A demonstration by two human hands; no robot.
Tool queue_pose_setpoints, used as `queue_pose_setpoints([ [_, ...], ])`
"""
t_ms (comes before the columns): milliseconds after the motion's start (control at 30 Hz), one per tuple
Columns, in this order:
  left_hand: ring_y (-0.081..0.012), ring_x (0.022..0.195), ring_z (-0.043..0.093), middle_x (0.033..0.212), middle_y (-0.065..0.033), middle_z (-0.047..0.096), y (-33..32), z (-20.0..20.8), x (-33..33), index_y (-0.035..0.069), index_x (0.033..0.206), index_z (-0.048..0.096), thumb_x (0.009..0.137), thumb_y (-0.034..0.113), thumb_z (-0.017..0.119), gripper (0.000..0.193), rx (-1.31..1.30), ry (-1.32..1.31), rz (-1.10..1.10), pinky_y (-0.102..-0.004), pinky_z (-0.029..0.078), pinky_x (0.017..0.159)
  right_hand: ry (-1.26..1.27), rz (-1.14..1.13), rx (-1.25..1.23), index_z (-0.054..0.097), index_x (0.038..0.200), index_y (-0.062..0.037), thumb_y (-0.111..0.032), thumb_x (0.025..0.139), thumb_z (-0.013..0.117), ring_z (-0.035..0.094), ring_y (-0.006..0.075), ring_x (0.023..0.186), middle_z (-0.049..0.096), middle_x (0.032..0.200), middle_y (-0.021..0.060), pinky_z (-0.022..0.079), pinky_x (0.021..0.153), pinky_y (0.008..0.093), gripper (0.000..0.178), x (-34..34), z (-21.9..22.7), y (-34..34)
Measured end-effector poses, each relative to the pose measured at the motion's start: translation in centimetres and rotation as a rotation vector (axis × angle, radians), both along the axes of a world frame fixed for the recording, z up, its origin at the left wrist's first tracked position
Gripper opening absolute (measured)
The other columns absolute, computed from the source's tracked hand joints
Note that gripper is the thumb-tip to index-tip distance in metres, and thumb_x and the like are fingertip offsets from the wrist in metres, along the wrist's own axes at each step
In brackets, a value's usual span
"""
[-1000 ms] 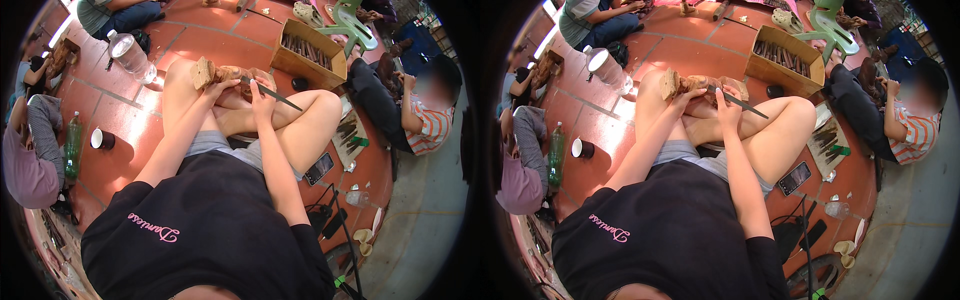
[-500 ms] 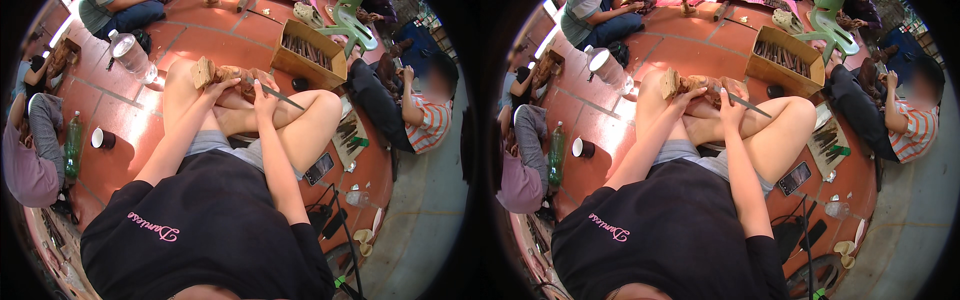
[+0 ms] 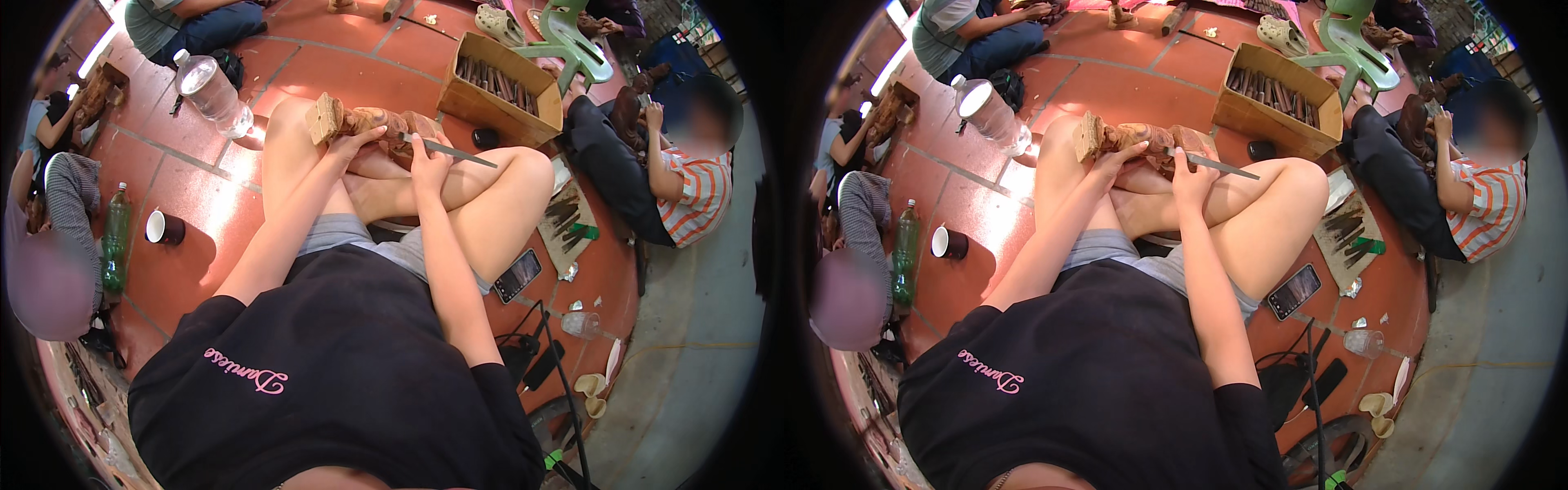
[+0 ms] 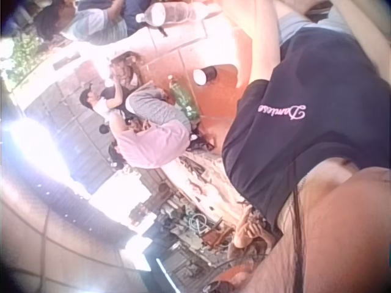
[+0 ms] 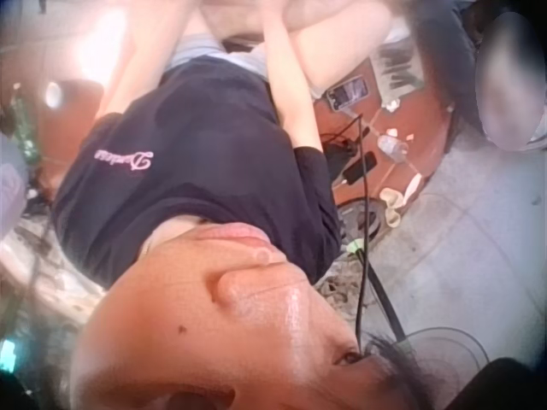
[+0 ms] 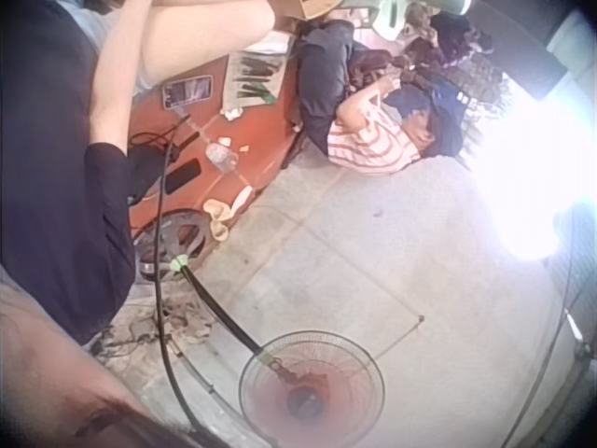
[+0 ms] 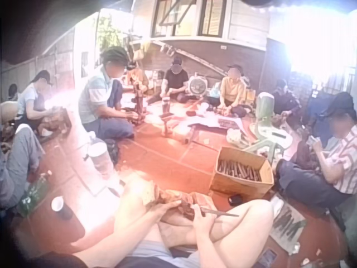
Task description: The person carves a wooden block using a chisel while sitting cross-legged on the floor. They hold the wood with one hand and use the chisel with the other to shape the surface, occasionally rotating the piece to access different sides.
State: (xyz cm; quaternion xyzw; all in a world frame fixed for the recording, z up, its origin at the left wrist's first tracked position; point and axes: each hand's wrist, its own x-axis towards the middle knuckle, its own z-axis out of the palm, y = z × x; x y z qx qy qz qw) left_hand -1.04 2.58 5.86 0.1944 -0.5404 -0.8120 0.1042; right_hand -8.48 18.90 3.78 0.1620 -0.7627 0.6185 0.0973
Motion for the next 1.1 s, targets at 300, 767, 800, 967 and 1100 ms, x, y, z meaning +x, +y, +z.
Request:
queue_pose_setpoints([
  [300, -0.0146, 0.106, 0.061, 0.119, -0.0051, 0.058, -0.1, -0.2, -0.1, 0.007, 0.124, 0.054, 0.08, 0.023, 0.079, 0.053, 0.056, 0.044, -0.021, -0.028, 0.054, 0.091, -0.002, 0.02, -0.11, 0.071, 0.093, -0.0029, -0.033, 0.085, 0.073, 0.035, 0.0341, 0.131, 0.04, 0.138, 0.0191, 0.027, 0.109, 0.0459, 0.031, 0.1, 0.5, -0.2],
  [767, -0.0149, 0.103, 0.062, 0.112, -0.0042, 0.062, 0.4, 1.1, -0.1, 0.009, 0.121, 0.056, 0.081, 0.014, 0.077, 0.045, 0.141, 0.071, 0.024, -0.028, 0.054, 0.088, -0.051, 0.246, -0.339, 0.064, 0.109, 0.0029, -0.013, 0.091, 0.068, 0.061, 0.0118, 0.096, 0.063, 0.11, 0.0058, 0.049, 0.084, 0.0237, 0.025, -3.0, -0.7, -1.2],
  [800, -0.015, 0.103, 0.062, 0.112, -0.0042, 0.062, 0.2, 1.2, 0.1, 0.01, 0.12, 0.056, 0.081, 0.012, 0.077, 0.044, 0.169, 0.064, 0.015, -0.0282, 0.054, 0.088, -0.066, 0.304, -0.39, 0.064, 0.109, 0.0028, -0.013, 0.09, 0.068, 0.061, 0.0116, 0.095, 0.063, 0.109, 0.0056, 0.049, 0.084, 0.0233, 0.025, -2.7, 0.2, -1.7],
  [967, -0.0163, 0.094, 0.065, 0.107, -0.0022, 0.065, 0.1, 3.5, 2.7, 0.011, 0.116, 0.058, 0.08, 0.009, 0.077, 0.041, 0.269, 0.027, 0.104, -0.0291, 0.056, 0.084, -0.026, 0.234, -0.172, 0.066, 0.104, 0.0039, -0.018, 0.086, 0.072, 0.061, 0.0238, 0.104, 0.066, 0.108, 0.0143, 0.046, 0.093, 0.0328, 0.029, 2.4, 7.1, -1.6],
  [1100, -0.0205, 0.075, 0.063, 0.082, -0.0079, 0.065, 4.6, 17.9, 8.3, 0.006, 0.09, 0.064, 0.066, 0.025, 0.083, 0.036, -0.426, 0.044, 0.29, -0.032, 0.051, 0.068, -0.14, 0.272, -0.298, 0.063, 0.107, 0.0052, -0.013, 0.089, 0.068, 0.061, 0.0218, 0.106, 0.065, 0.11, 0.0133, 0.048, 0.093, 0.0331, 0.026, -1.2, 3.5, 0.8],
])
